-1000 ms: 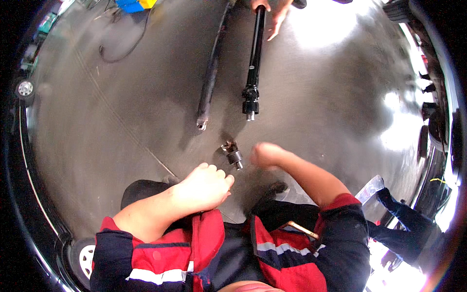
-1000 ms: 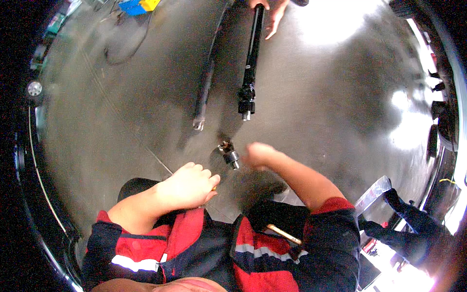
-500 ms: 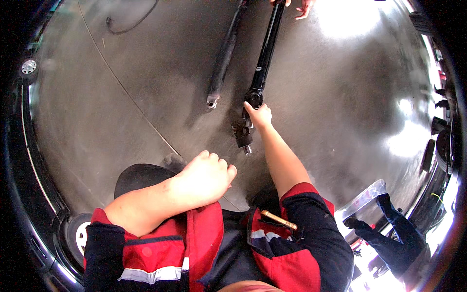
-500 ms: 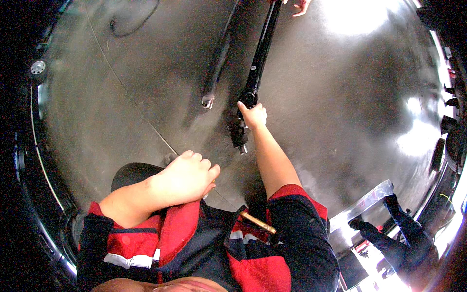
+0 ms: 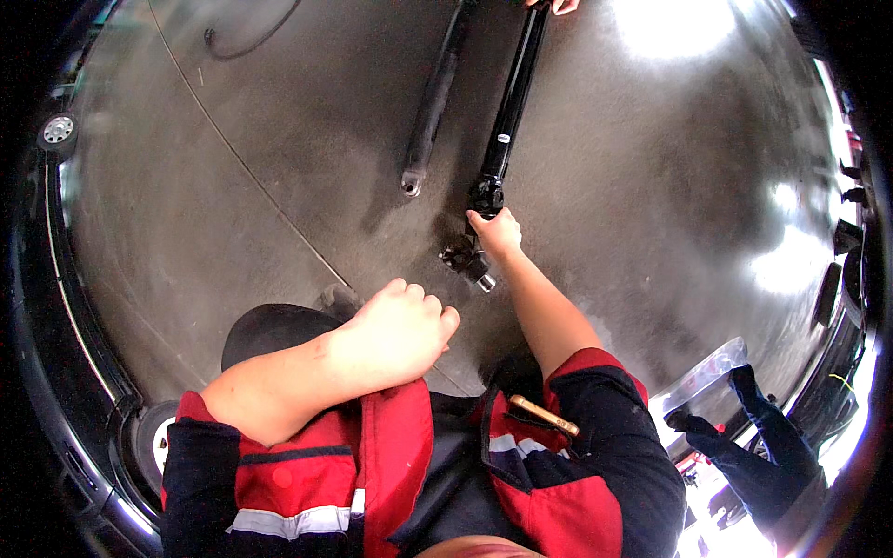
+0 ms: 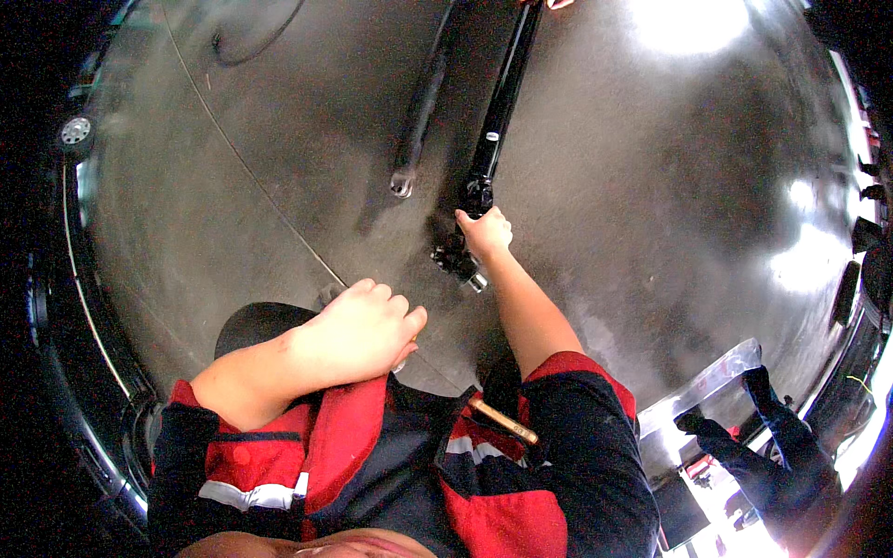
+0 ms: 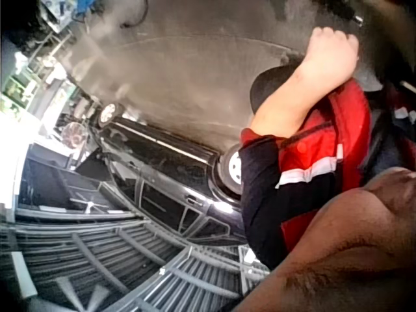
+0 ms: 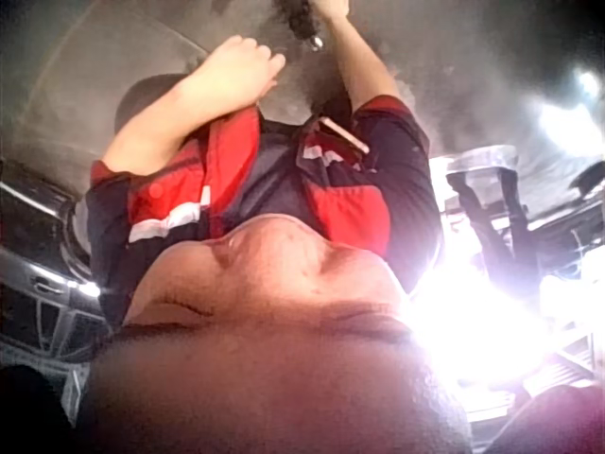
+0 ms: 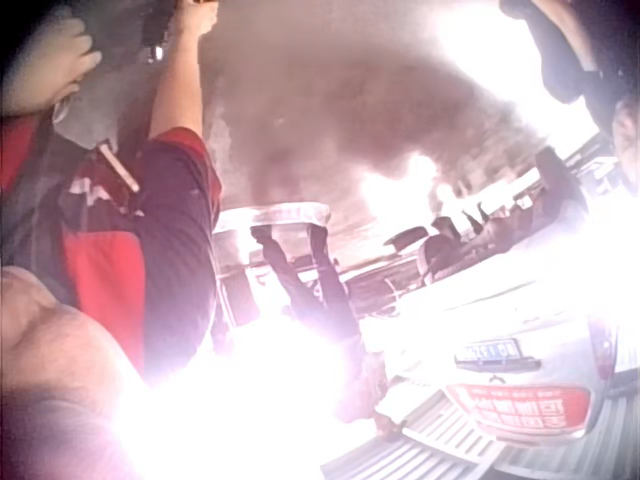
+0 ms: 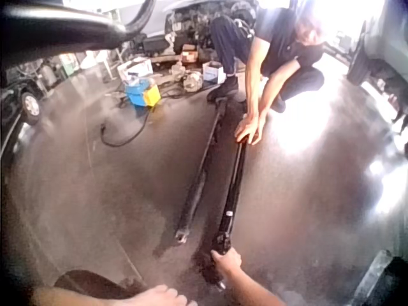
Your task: The person walks through a garage to a light switch, turns on lights, and then returns to a work area to inspect two drive shafts lying on the floor.
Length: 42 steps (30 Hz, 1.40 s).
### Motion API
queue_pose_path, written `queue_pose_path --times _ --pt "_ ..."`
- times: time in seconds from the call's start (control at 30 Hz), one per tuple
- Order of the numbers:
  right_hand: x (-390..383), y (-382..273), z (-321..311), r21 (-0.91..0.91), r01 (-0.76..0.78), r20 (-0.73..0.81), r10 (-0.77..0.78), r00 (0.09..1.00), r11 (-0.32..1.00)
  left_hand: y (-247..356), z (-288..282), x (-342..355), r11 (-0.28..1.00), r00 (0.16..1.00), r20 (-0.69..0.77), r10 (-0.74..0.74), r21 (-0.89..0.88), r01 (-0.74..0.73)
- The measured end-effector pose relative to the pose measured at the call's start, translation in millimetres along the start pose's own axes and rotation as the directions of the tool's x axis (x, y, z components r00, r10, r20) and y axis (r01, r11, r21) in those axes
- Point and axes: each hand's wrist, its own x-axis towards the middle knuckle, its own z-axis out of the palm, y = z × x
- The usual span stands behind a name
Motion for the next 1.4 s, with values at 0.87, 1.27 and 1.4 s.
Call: queue_pose_path --times 0.87,1.27,1.4 --pt "-32 -77 31 -0.051 0.014 0.231 -0.001 0.973 0.999 -2 7 -1 0.999 0.999 0.033 -0.003 0.034 0.002" --pt "-34 -73 35 -0.078 0.089 0.184 -0.073 0.980 0.993 -2 5 -1 0.995 0.999 0.025 -0.025 -0.093 0.027" --pt "-32 -73 33 -0.087 0.093 0.191 -0.075 0.979 0.992 -2 6 -2 1.000 1.000 0.009 -0.005 0.029 0.005"
